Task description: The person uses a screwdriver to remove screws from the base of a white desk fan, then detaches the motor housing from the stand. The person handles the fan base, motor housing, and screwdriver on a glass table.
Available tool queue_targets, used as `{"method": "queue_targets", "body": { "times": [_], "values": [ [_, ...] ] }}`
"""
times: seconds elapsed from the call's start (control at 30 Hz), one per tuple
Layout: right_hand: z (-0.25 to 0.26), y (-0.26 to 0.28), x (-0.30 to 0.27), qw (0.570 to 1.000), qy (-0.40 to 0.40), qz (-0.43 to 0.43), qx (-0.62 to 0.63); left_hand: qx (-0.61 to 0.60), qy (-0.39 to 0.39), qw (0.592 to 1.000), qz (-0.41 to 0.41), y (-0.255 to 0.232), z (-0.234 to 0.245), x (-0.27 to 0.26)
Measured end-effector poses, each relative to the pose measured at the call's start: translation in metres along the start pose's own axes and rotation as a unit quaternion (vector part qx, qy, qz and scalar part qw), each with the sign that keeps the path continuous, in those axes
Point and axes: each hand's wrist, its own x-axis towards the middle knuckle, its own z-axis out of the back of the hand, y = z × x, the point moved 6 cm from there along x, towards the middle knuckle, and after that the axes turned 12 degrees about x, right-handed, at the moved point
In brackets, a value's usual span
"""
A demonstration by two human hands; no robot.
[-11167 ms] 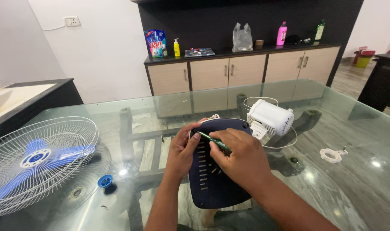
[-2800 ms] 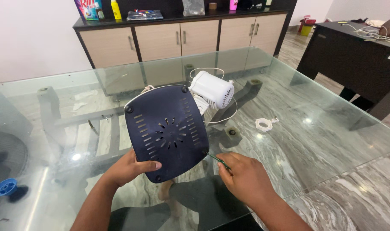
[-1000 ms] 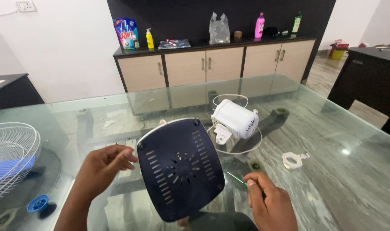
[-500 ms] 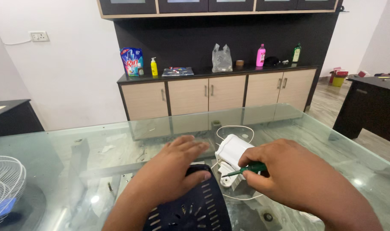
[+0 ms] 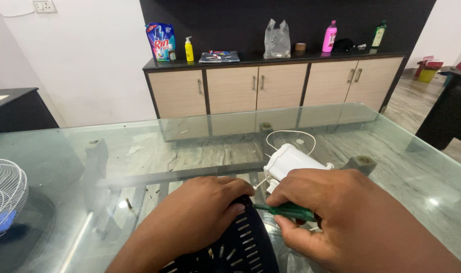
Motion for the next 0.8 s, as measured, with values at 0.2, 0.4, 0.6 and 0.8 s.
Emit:
{"method": "queue_targets", "body": {
  "times": [0.2, 0.4, 0.6, 0.8],
  "values": [
    [-0.009, -0.005, 0.007, 0.999, 0.008, 0.013, -0.051, -0.061, -0.048, 0.997, -0.023, 0.008, 0.000, -0.004],
    [-0.012, -0.013, 0.005, 0.995, 0.017, 0.033, -0.098, -0.068, -0.067, 0.995, -0.031, 0.013, -0.004, -0.004],
    [-0.018, -0.017, 0.004, 0.990, 0.031, 0.059, -0.122, -0.064, -0.067, 0.995, -0.030, 0.011, -0.004, -0.004],
    [-0.020, -0.015, 0.004, 0.984, 0.056, 0.013, -0.166, -0.057, -0.090, 0.992, -0.067, 0.009, 0.000, -0.005]
  ]
}}
